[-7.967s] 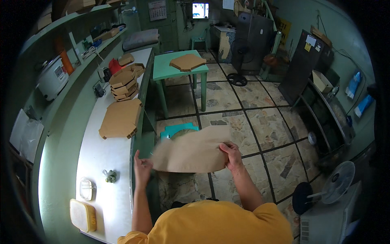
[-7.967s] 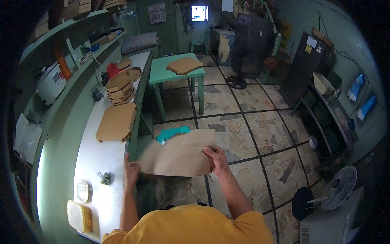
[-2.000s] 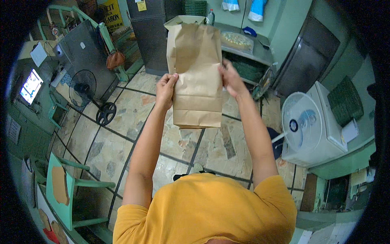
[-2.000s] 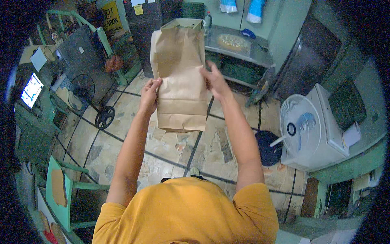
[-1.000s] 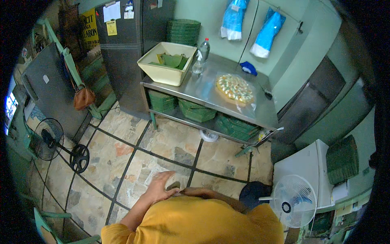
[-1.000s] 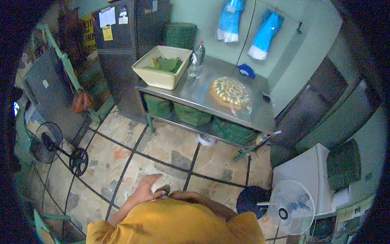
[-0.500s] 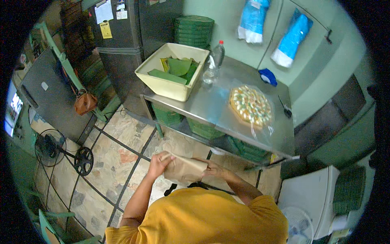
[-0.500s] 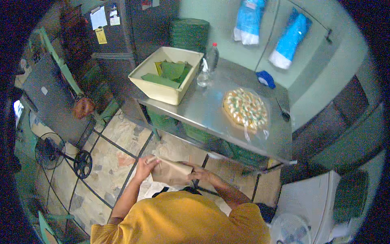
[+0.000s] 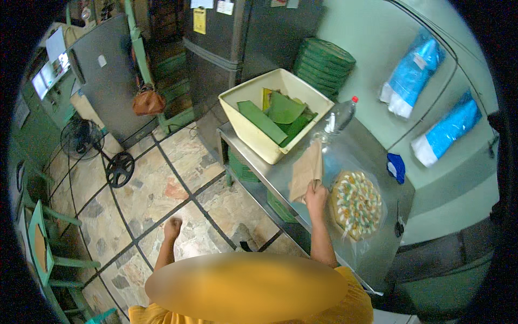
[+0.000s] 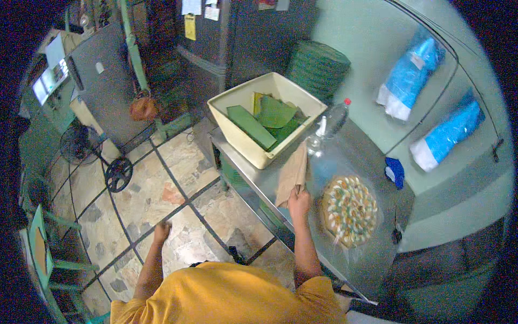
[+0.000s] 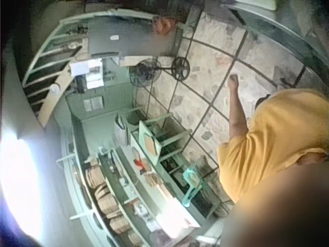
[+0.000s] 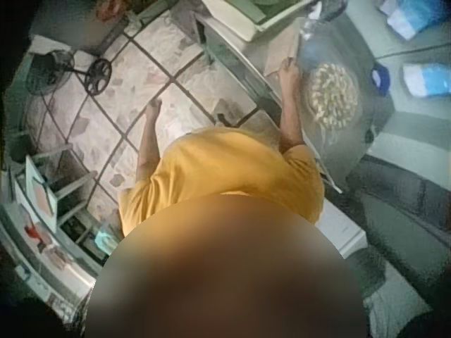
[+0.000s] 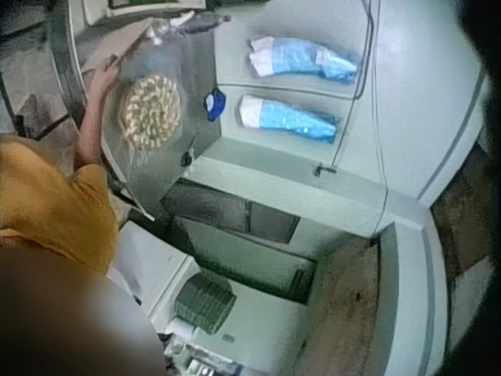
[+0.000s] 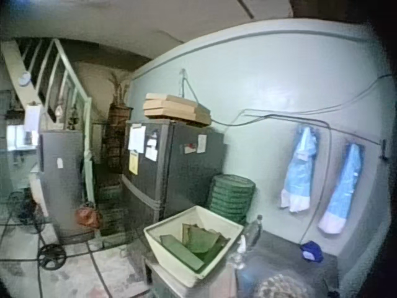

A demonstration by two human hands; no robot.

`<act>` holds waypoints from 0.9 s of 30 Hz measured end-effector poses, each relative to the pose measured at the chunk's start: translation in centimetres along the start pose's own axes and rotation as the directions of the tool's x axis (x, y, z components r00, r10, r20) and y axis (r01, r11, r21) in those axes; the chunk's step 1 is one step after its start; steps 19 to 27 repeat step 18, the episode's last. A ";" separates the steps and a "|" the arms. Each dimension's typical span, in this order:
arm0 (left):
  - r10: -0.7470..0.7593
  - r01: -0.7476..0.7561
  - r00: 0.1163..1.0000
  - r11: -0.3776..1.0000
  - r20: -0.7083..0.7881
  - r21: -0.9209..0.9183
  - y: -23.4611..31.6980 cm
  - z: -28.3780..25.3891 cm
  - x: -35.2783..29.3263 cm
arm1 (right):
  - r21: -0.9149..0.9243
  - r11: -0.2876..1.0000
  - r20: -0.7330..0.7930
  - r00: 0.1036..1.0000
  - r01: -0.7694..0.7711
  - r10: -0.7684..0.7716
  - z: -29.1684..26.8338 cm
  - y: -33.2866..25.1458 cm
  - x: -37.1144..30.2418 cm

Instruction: The person uses tongs to place fried shallots onto a large octagonal dish already topped with sliced hard-boiled eggs and green garnish. After topping, the person wraps the dish in plastic film, then packs small green fruits into a separate plastic bag and places them into a cardboard box.

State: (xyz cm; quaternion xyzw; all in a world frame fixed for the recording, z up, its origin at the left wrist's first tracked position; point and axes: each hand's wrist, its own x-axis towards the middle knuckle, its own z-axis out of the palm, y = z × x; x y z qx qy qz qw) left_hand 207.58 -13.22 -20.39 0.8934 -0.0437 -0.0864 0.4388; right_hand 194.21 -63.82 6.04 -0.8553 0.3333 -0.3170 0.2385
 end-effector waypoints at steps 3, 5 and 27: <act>-0.381 0.358 0.909 0.922 0.171 0.151 -11.5 -0.3 -11.8 | 0.035 0.998 0.052 0.997 0.056 -0.058 5.7 -0.3 2.7; -0.616 0.642 0.693 0.764 0.374 0.067 -16.6 -2.4 -21.6 | 0.156 0.977 0.124 0.979 0.142 -0.163 8.3 -3.2 2.2; -0.887 0.679 0.401 0.121 0.228 -0.724 -32.2 -15.8 -57.6 | 0.910 -0.361 -0.404 0.631 0.204 -0.662 0.4 -57.0 -31.3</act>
